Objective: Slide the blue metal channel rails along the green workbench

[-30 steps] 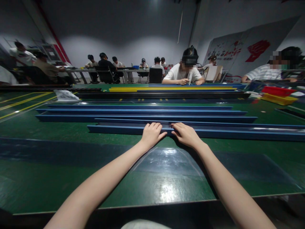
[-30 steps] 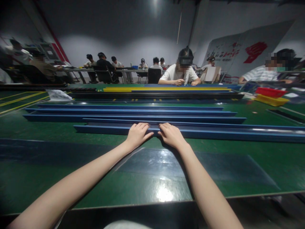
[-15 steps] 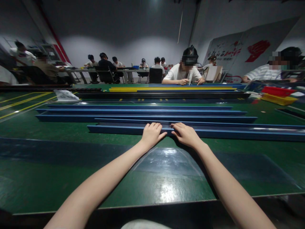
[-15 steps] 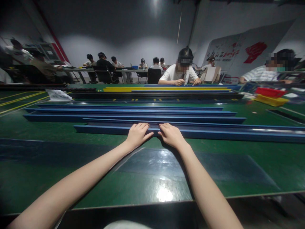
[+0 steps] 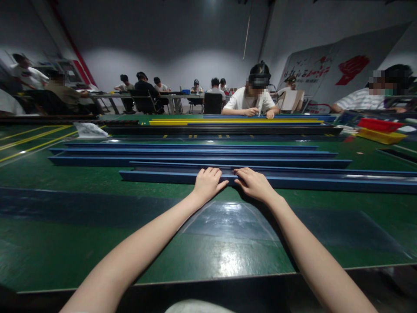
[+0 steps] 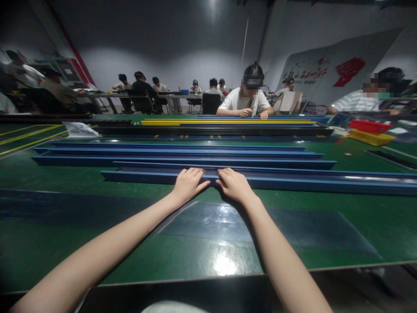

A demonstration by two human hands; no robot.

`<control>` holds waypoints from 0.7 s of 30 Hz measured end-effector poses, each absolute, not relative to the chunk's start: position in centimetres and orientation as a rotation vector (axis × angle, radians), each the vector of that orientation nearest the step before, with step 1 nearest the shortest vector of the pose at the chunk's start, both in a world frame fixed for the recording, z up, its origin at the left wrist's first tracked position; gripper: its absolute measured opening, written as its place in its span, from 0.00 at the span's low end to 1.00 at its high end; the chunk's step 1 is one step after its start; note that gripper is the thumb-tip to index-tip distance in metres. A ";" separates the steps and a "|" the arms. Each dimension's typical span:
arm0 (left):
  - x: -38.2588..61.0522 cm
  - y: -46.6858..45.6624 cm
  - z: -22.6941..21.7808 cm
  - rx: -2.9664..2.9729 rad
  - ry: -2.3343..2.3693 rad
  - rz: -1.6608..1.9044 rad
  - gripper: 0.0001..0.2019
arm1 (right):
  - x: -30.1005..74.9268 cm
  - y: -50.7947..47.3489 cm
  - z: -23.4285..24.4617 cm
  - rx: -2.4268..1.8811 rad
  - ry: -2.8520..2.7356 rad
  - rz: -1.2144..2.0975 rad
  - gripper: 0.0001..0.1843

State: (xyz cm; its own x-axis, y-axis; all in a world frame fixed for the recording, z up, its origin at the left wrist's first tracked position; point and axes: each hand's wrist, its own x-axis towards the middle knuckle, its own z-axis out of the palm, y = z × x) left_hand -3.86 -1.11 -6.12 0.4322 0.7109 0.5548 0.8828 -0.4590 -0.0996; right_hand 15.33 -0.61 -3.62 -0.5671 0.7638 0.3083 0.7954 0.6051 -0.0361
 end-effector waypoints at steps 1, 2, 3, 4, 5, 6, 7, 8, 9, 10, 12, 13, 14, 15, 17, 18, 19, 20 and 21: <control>-3.9 -1.1 -6.1 -2.315 -1.358 -0.630 0.18 | 15.3 -0.6 -3.6 -1.270 -2.540 -0.153 0.16; -3.9 -1.1 -6.1 -2.315 -1.357 -0.630 0.18 | 15.3 -0.6 -3.7 -1.269 -2.538 -0.154 0.16; -3.9 -1.1 -6.1 -2.316 -1.357 -0.628 0.18 | 15.3 -0.6 -3.7 -1.267 -2.537 -0.157 0.16; -3.9 -1.1 -6.1 -2.316 -1.355 -0.626 0.18 | 15.4 -0.6 -3.7 -1.264 -2.538 -0.161 0.16; -3.9 -1.0 -6.1 -2.316 -1.356 -0.622 0.18 | 15.4 -0.6 -3.7 -1.262 -2.539 -0.166 0.16; -3.9 -1.0 -6.1 -2.315 -1.358 -0.617 0.18 | 15.4 -0.6 -3.7 -1.261 -2.541 -0.170 0.16; -3.8 -1.0 -6.1 -2.314 -1.362 -0.613 0.18 | 15.4 -0.5 -3.7 -1.260 -2.543 -0.172 0.16; -3.8 -1.1 -6.0 -2.313 -1.366 -0.611 0.18 | 15.4 -0.5 -3.7 -1.259 -2.545 -0.171 0.16; -3.8 -1.1 -6.0 -2.313 -1.368 -0.610 0.18 | 15.4 -0.5 -3.7 -1.258 -2.545 -0.170 0.16; -3.8 -1.1 -6.0 -2.313 -1.369 -0.611 0.18 | 15.4 -0.5 -3.7 -1.258 -2.545 -0.168 0.16; -3.8 -1.1 -6.1 -2.314 -1.365 -0.615 0.18 | 15.4 -0.6 -3.7 -1.259 -2.543 -0.166 0.16; -3.8 -1.1 -6.1 -2.315 -1.362 -0.617 0.18 | 15.4 -0.6 -3.7 -1.262 -2.542 -0.166 0.16; -3.8 -1.1 -6.1 -2.314 -1.361 -0.618 0.18 | 15.4 -0.6 -3.7 -1.265 -2.542 -0.167 0.16; -3.8 -1.1 -6.1 -2.313 -1.360 -0.619 0.18 | 15.4 -0.6 -3.7 -1.269 -2.542 -0.167 0.15; -3.8 -1.1 -6.1 -2.310 -1.360 -0.620 0.18 | 15.3 -0.6 -3.6 -1.273 -2.544 -0.170 0.15; -3.8 -1.1 -6.1 -2.310 -1.362 -0.620 0.18 | 15.3 -0.7 -3.6 -1.274 -2.544 -0.173 0.15; -3.8 -1.1 -6.1 -2.312 -1.363 -0.619 0.18 | 15.3 -0.7 -3.6 -1.274 -2.544 -0.177 0.15; -3.8 -1.1 -6.1 -2.313 -1.364 -0.619 0.18 | 15.3 -0.7 -3.5 -1.273 -2.544 -0.183 0.15; -3.8 -1.1 -6.1 -2.316 -1.365 -0.619 0.18 | 15.2 -0.8 -3.5 -1.275 -2.544 -0.189 0.15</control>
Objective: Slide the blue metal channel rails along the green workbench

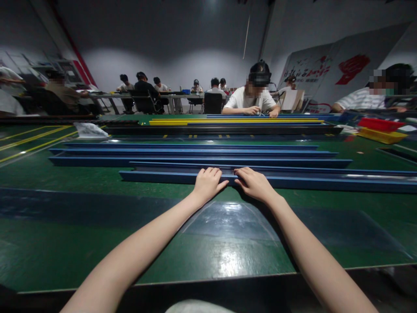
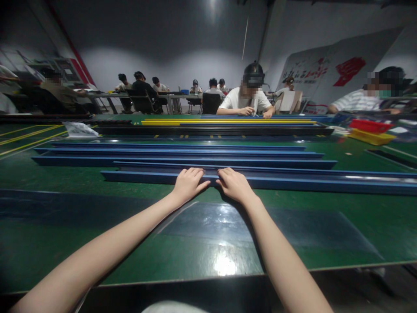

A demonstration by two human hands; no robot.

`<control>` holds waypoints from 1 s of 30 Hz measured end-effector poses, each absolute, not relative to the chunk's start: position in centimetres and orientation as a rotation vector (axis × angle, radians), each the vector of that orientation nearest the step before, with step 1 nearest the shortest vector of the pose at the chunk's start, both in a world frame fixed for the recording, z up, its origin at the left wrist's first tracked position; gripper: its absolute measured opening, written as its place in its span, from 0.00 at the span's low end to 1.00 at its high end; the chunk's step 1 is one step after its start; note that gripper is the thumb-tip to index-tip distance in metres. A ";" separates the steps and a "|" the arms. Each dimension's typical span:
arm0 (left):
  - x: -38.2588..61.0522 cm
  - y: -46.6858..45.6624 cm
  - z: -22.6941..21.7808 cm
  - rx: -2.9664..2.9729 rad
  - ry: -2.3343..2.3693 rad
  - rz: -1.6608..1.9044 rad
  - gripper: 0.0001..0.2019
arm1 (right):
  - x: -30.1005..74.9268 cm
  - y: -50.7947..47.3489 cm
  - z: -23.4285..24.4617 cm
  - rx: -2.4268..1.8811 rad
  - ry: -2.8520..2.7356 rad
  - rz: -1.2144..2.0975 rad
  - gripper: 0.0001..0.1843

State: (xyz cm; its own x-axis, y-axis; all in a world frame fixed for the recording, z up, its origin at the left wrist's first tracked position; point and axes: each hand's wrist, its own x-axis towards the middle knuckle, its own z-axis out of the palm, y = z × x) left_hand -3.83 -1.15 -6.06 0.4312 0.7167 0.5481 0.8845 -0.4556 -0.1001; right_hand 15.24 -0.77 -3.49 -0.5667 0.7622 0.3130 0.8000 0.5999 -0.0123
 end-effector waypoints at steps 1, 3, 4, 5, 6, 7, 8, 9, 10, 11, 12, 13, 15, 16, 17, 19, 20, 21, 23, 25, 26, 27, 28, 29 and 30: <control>-3.8 -1.1 -6.0 -2.317 -1.366 -0.619 0.18 | 15.2 -0.8 -3.4 -1.281 -2.546 -0.195 0.14; -3.8 -1.1 -6.0 -2.319 -1.367 -0.620 0.18 | 15.2 -0.9 -3.4 -1.309 -2.558 -0.206 0.14; -3.8 -1.1 -6.0 -2.319 -1.367 -0.620 0.18 | 15.1 -0.9 -3.3 -1.330 -2.566 -0.209 0.13; -3.8 -1.1 -6.0 -2.319 -1.367 -0.621 0.18 | 15.1 -0.9 -3.3 -1.351 -2.575 -0.211 0.14; -3.8 -1.1 -6.0 -2.319 -1.366 -0.621 0.18 | 15.1 -0.9 -3.3 -1.368 -2.582 -0.215 0.14; -3.8 -1.1 -6.0 -2.318 -1.365 -0.622 0.18 | 15.1 -0.9 -3.2 -1.380 -2.586 -0.219 0.14; -3.8 -1.1 -6.0 -2.317 -1.364 -0.622 0.18 | 15.1 -0.9 -3.2 -1.386 -2.588 -0.224 0.14; -3.8 -1.1 -6.0 -2.317 -1.364 -0.622 0.18 | 15.1 -0.9 -3.2 -1.388 -2.588 -0.229 0.14; -3.8 -1.1 -6.0 -2.317 -1.364 -0.621 0.18 | 15.1 -0.9 -3.3 -1.389 -2.587 -0.235 0.14; -3.9 -1.1 -6.0 -2.318 -1.364 -0.620 0.18 | 15.1 -0.9 -3.3 -1.390 -2.587 -0.241 0.14; -3.9 -1.1 -6.0 -2.319 -1.363 -0.618 0.18 | 15.1 -0.9 -3.3 -1.391 -2.587 -0.248 0.14; -3.9 -1.1 -6.0 -2.319 -1.362 -0.617 0.18 | 15.1 -0.9 -3.3 -1.392 -2.587 -0.257 0.14; -3.9 -1.1 -6.1 -2.316 -1.361 -0.617 0.18 | 15.1 -0.9 -3.3 -1.392 -2.587 -0.276 0.14; -3.9 -1.1 -6.1 -2.315 -1.361 -0.619 0.18 | 15.1 -0.9 -3.3 -1.391 -2.586 -0.284 0.14; -3.9 -1.1 -6.1 -2.314 -1.360 -0.620 0.18 | 15.1 -0.9 -3.3 -1.390 -2.587 -0.289 0.14; -3.9 -1.1 -6.1 -2.313 -1.361 -0.623 0.18 | 15.1 -0.9 -3.3 -1.390 -2.589 -0.296 0.13; -3.8 -1.1 -6.1 -2.313 -1.361 -0.623 0.18 | 15.1 -0.9 -3.3 -1.389 -2.591 -0.298 0.13; -3.8 -1.1 -6.1 -2.312 -1.362 -0.622 0.18 | 15.1 -0.9 -3.3 -1.389 -2.591 -0.299 0.13; -3.8 -1.1 -6.0 -2.311 -1.365 -0.620 0.18 | 15.1 -0.8 -3.3 -1.390 -2.590 -0.299 0.13; -3.8 -1.1 -6.0 -2.312 -1.364 -0.615 0.18 | 15.0 -0.8 -3.3 -1.387 -2.589 -0.300 0.13; -3.8 -1.1 -6.0 -2.310 -1.364 -0.614 0.18 | 15.0 -0.8 -3.4 -1.385 -2.588 -0.301 0.13; -3.9 -1.1 -6.1 -2.310 -1.363 -0.612 0.18 | 15.0 -0.8 -3.4 -1.382 -2.586 -0.305 0.13; -3.9 -1.1 -6.1 -2.309 -1.363 -0.612 0.18 | 15.0 -0.9 -3.4 -1.377 -2.585 -0.308 0.13; -3.9 -1.1 -6.1 -2.307 -1.365 -0.612 0.18 | 15.0 -0.9 -3.4 -1.373 -2.583 -0.311 0.13; -3.9 -1.1 -6.1 -2.307 -1.366 -0.613 0.18 | 15.0 -0.9 -3.4 -1.371 -2.581 -0.312 0.13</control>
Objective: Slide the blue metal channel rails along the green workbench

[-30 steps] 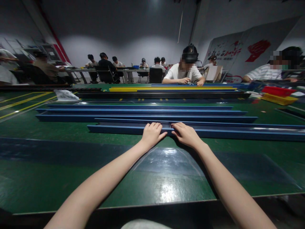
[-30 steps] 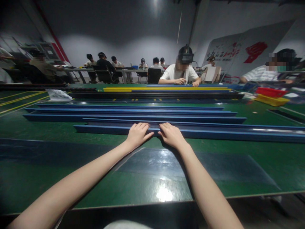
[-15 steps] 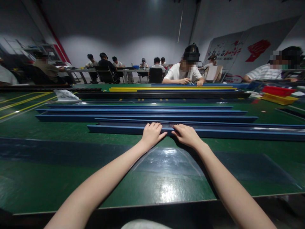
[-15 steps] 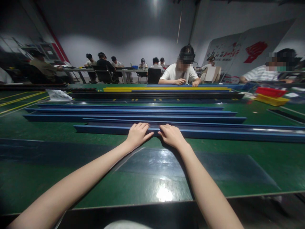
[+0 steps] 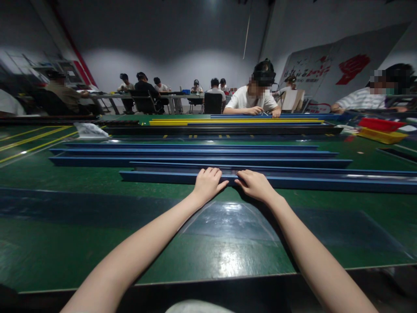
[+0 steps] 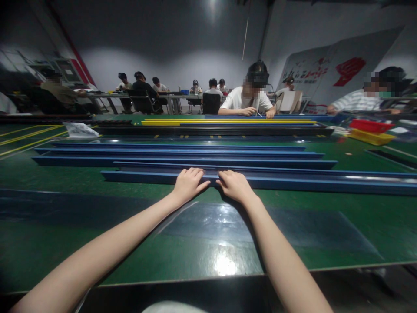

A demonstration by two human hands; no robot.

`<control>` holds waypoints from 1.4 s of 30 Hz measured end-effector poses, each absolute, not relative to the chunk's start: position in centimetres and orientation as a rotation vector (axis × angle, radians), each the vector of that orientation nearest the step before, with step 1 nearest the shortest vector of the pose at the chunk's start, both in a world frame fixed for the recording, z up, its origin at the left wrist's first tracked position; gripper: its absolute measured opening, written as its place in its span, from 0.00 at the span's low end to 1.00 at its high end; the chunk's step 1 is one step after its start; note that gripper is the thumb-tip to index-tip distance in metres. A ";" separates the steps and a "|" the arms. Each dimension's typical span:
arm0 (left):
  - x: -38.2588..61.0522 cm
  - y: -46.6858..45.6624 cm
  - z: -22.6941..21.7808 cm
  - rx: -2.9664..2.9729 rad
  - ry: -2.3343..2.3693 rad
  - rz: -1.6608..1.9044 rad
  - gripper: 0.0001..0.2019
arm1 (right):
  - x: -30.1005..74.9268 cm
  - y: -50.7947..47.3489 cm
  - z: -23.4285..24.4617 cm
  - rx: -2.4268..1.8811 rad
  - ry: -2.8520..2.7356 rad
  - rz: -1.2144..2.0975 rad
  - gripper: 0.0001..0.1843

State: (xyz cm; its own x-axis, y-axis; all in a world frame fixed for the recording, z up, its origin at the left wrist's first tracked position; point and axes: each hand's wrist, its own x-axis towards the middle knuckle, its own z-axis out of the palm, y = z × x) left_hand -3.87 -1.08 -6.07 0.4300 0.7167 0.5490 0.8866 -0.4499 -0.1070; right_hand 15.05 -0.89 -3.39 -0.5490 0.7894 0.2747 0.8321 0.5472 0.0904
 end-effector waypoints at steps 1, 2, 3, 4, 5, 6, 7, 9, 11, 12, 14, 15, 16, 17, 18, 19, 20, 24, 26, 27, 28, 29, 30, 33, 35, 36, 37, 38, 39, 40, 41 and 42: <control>-3.9 -1.1 -6.1 -2.308 -1.366 -0.613 0.18 | 15.1 -0.9 -3.4 -1.371 -2.580 -0.311 0.12; -3.9 -1.1 -6.1 -2.309 -1.365 -0.614 0.18 | 15.1 -0.9 -3.4 -1.372 -2.579 -0.309 0.12; -3.8 -1.1 -6.1 -2.310 -1.364 -0.615 0.18 | 15.1 -0.9 -3.4 -1.373 -2.579 -0.307 0.12; -3.8 -1.1 -6.1 -2.311 -1.363 -0.617 0.18 | 15.1 -0.9 -3.4 -1.372 -2.578 -0.304 0.12; -3.9 -1.1 -6.1 -2.313 -1.361 -0.618 0.18 | 15.1 -0.9 -3.4 -1.369 -2.577 -0.303 0.12; -3.9 -1.1 -6.1 -2.313 -1.359 -0.619 0.18 | 15.1 -0.9 -3.4 -1.366 -2.577 -0.303 0.12; -3.9 -1.1 -6.1 -2.312 -1.359 -0.621 0.18 | 15.1 -0.9 -3.4 -1.363 -2.578 -0.303 0.12; -3.9 -1.1 -6.1 -2.311 -1.357 -0.624 0.18 | 15.1 -0.8 -3.4 -1.367 -2.581 -0.303 0.13; -3.9 -1.0 -6.2 -2.307 -1.355 -0.625 0.18 | 15.1 -0.9 -3.3 -1.376 -2.582 -0.302 0.13; -3.9 -1.0 -6.2 -2.306 -1.354 -0.625 0.18 | 15.1 -0.9 -3.3 -1.378 -2.582 -0.303 0.13; -3.9 -1.0 -6.2 -2.305 -1.353 -0.622 0.18 | 15.1 -0.9 -3.3 -1.380 -2.583 -0.305 0.13; -3.8 -1.1 -6.2 -2.305 -1.355 -0.618 0.18 | 15.1 -0.9 -3.3 -1.382 -2.585 -0.306 0.13; -3.8 -1.1 -6.1 -2.306 -1.358 -0.613 0.18 | 15.1 -0.9 -3.3 -1.384 -2.587 -0.308 0.13; -3.8 -1.1 -6.1 -2.305 -1.361 -0.609 0.18 | 15.1 -0.9 -3.3 -1.387 -2.588 -0.310 0.13; -3.8 -1.1 -6.1 -2.305 -1.364 -0.606 0.18 | 15.1 -0.9 -3.3 -1.390 -2.588 -0.312 0.13; -3.8 -1.1 -6.0 -2.305 -1.366 -0.605 0.18 | 15.1 -0.9 -3.3 -1.390 -2.589 -0.313 0.13; -3.8 -1.1 -6.0 -2.307 -1.367 -0.604 0.18 | 15.1 -0.9 -3.3 -1.388 -2.590 -0.313 0.13; -3.9 -1.1 -6.0 -2.315 -1.378 -0.603 0.18 | 15.0 -1.0 -3.2 -1.381 -2.584 -0.316 0.13; -3.9 -1.1 -6.0 -2.320 -1.384 -0.602 0.18 | 15.0 -1.0 -3.2 -1.377 -2.578 -0.321 0.13; -3.9 -1.2 -6.0 -2.324 -1.386 -0.601 0.18 | 14.9 -1.1 -3.1 -1.377 -2.577 -0.321 0.13; -3.9 -1.2 -5.9 -2.328 -1.386 -0.600 0.18 | 14.9 -1.1 -3.1 -1.378 -2.576 -0.320 0.14; -3.9 -1.2 -5.8 -2.334 -1.385 -0.597 0.18 | 14.9 -1.2 -3.1 -1.382 -2.575 -0.317 0.14; -3.9 -1.3 -5.7 -2.339 -1.384 -0.591 0.17 | 14.8 -1.2 -3.1 -1.388 -2.574 -0.314 0.14; -3.9 -1.5 -5.3 -2.333 -1.403 -0.561 0.17 | 14.8 -1.2 -3.0 -1.403 -2.576 -0.302 0.14; -3.9 -1.6 -5.0 -2.309 -1.431 -0.538 0.17 | 14.8 -1.3 -2.9 -1.409 -2.579 -0.292 0.14; -3.9 -1.7 -4.9 -2.297 -1.443 -0.530 0.18 | 14.8 -1.3 -2.9 -1.411 -2.579 -0.287 0.14; -3.9 -1.7 -4.8 -2.291 -1.451 -0.523 0.18 | 14.8 -1.3 -2.9 -1.413 -2.577 -0.281 0.14; -3.9 -1.7 -4.7 -2.290 -1.455 -0.517 0.18 | 14.8 -1.3 -2.9 -1.415 -2.575 -0.275 0.15; -3.9 -1.7 -4.6 -2.293 -1.460 -0.512 0.18 | 14.8 -1.3 -3.0 -1.417 -2.573 -0.266 0.15; -4.0 -1.7 -4.5 -2.299 -1.465 -0.507 0.18 | 14.9 -1.3 -3.0 -1.417 -2.571 -0.256 0.15; -4.0 -1.7 -4.4 -2.307 -1.470 -0.500 0.18 | 14.9 -1.2 -3.1 -1.416 -2.570 -0.245 0.15; -4.0 -1.7 -4.3 -2.318 -1.477 -0.493 0.18 | 14.9 -1.2 -3.1 -1.414 -2.568 -0.234 0.15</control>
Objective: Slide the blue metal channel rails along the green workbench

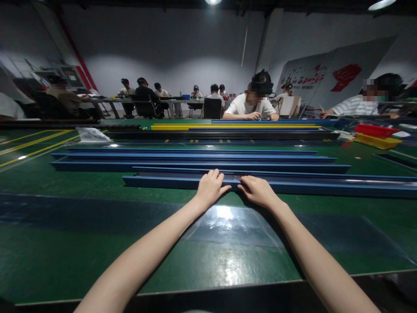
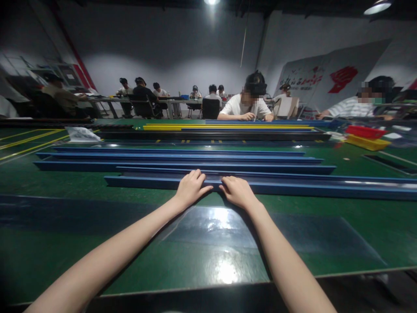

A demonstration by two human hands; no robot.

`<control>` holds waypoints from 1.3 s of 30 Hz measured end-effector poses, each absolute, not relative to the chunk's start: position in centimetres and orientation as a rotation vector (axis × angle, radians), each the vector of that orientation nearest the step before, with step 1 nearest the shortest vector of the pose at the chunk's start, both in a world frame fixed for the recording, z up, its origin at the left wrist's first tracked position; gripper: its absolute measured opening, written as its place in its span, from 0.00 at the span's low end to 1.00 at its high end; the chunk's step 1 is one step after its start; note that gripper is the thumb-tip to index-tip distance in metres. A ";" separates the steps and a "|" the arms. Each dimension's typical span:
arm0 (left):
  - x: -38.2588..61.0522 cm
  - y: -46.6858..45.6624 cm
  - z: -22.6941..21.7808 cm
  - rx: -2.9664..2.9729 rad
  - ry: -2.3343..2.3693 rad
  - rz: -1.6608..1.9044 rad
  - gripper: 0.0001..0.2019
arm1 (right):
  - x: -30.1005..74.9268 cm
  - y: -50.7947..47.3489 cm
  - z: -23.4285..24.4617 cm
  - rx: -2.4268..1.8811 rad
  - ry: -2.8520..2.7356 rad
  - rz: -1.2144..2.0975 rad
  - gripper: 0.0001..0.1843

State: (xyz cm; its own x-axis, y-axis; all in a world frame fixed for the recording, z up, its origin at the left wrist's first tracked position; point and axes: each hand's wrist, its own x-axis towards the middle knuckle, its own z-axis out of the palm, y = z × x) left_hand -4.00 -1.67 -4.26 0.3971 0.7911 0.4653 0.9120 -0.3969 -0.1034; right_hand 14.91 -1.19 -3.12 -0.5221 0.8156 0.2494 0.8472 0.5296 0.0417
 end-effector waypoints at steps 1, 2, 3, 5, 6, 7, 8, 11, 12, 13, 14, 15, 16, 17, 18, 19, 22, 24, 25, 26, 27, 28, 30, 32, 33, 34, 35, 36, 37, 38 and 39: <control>-4.0 -1.7 -4.1 -2.330 -1.484 -0.483 0.18 | 14.9 -1.2 -3.2 -1.414 -2.567 -0.225 0.16; -4.0 -1.7 -3.9 -2.342 -1.493 -0.472 0.18 | 14.9 -1.1 -3.2 -1.415 -2.566 -0.218 0.16; -4.0 -1.6 -3.7 -2.355 -1.503 -0.460 0.18 | 15.0 -1.1 -3.2 -1.417 -2.566 -0.215 0.16; -4.1 -1.6 -3.2 -2.381 -1.525 -0.431 0.18 | 15.0 -1.1 -3.2 -1.421 -2.567 -0.216 0.16; -4.1 -1.6 -2.9 -2.397 -1.534 -0.413 0.17 | 15.0 -1.1 -3.2 -1.422 -2.566 -0.217 0.16; -4.2 -1.7 -2.6 -2.411 -1.547 -0.391 0.16 | 15.0 -1.1 -3.2 -1.421 -2.564 -0.219 0.16; -4.3 -1.6 -2.2 -2.428 -1.559 -0.363 0.16 | 15.0 -1.1 -3.2 -1.420 -2.563 -0.221 0.16; -4.8 -1.5 -1.1 -2.483 -1.588 -0.276 0.13 | 15.0 -1.1 -3.2 -1.417 -2.560 -0.218 0.16; -5.0 -1.4 -0.7 -2.493 -1.611 -0.247 0.12 | 14.9 -1.1 -3.2 -1.415 -2.559 -0.215 0.16; -5.3 -1.3 -0.3 -2.499 -1.639 -0.210 0.11 | 14.9 -1.1 -3.2 -1.415 -2.556 -0.212 0.16; -5.7 -1.2 0.0 -2.515 -1.662 -0.169 0.11 | 14.9 -1.0 -3.3 -1.416 -2.554 -0.209 0.16; -6.0 -1.0 0.3 -2.537 -1.674 -0.134 0.10 | 15.0 -1.0 -3.3 -1.418 -2.550 -0.208 0.16; -6.4 -0.8 0.6 -2.549 -1.694 -0.099 0.09 | 15.0 -0.9 -3.4 -1.420 -2.548 -0.206 0.16; -6.8 -0.6 0.9 -2.556 -1.728 -0.054 0.09 | 15.0 -0.9 -3.4 -1.424 -2.545 -0.204 0.17; -7.2 -0.5 1.2 -2.567 -1.755 -0.008 0.09 | 15.0 -0.8 -3.5 -1.431 -2.541 -0.200 0.17; -7.6 -0.3 1.5 -2.564 -1.788 0.027 0.10 | 15.0 -0.8 -3.5 -1.439 -2.535 -0.195 0.17; -8.5 0.0 2.2 -2.551 -1.868 0.104 0.11 | 14.8 -0.8 -3.2 -1.455 -2.511 -0.148 0.19; -9.1 0.1 2.6 -2.555 -1.886 0.098 0.12 | 14.6 -0.9 -2.9 -1.441 -2.481 -0.075 0.20; -9.3 0.2 2.7 -2.564 -1.889 0.090 0.12 | 14.4 -1.0 -2.8 -1.430 -2.465 -0.036 0.20; -9.4 0.2 2.8 -2.573 -1.891 0.082 0.12 | 14.2 -1.0 -2.6 -1.420 -2.449 -0.004 0.19; -9.5 0.3 2.8 -2.583 -1.894 0.080 0.12 | 14.0 -1.1 -2.4 -1.412 -2.437 0.018 0.19; -9.6 0.3 2.9 -2.592 -1.897 0.081 0.12 | 13.8 -1.1 -2.3 -1.405 -2.432 0.030 0.19; -9.8 0.3 2.9 -2.600 -1.904 0.095 0.12 | 13.2 -1.1 -2.0 -1.388 -2.441 0.036 0.18; -10.0 0.4 2.9 -2.607 -1.909 0.119 0.12 | 12.5 -1.1 -1.6 -1.369 -2.471 0.030 0.18; -10.1 0.4 2.9 -2.616 -1.909 0.130 0.12 | 12.2 -1.0 -1.5 -1.362 -2.493 0.021 0.18; -10.3 0.5 2.9 -2.626 -1.910 0.139 0.11 | 11.8 -1.0 -1.3 -1.356 -2.518 0.009 0.17; -10.5 0.5 2.9 -2.639 -1.910 0.147 0.11 | 11.5 -1.0 -1.1 -1.352 -2.543 -0.008 0.17; -10.7 0.6 2.9 -2.650 -1.912 0.154 0.10 | 11.1 -0.9 -0.9 -1.347 -2.568 -0.026 0.17; -10.9 0.7 3.0 -2.659 -1.915 0.163 0.10 | 10.7 -0.9 -0.7 -1.347 -2.586 -0.045 0.16; -11.0 0.7 3.0 -2.663 -1.919 0.172 0.09 | 10.3 -0.9 -0.6 -1.349 -2.597 -0.065 0.16; -11.2 0.8 3.0 -2.668 -1.923 0.184 0.09 | 9.9 -0.8 -0.5 -1.350 -2.607 -0.086 0.15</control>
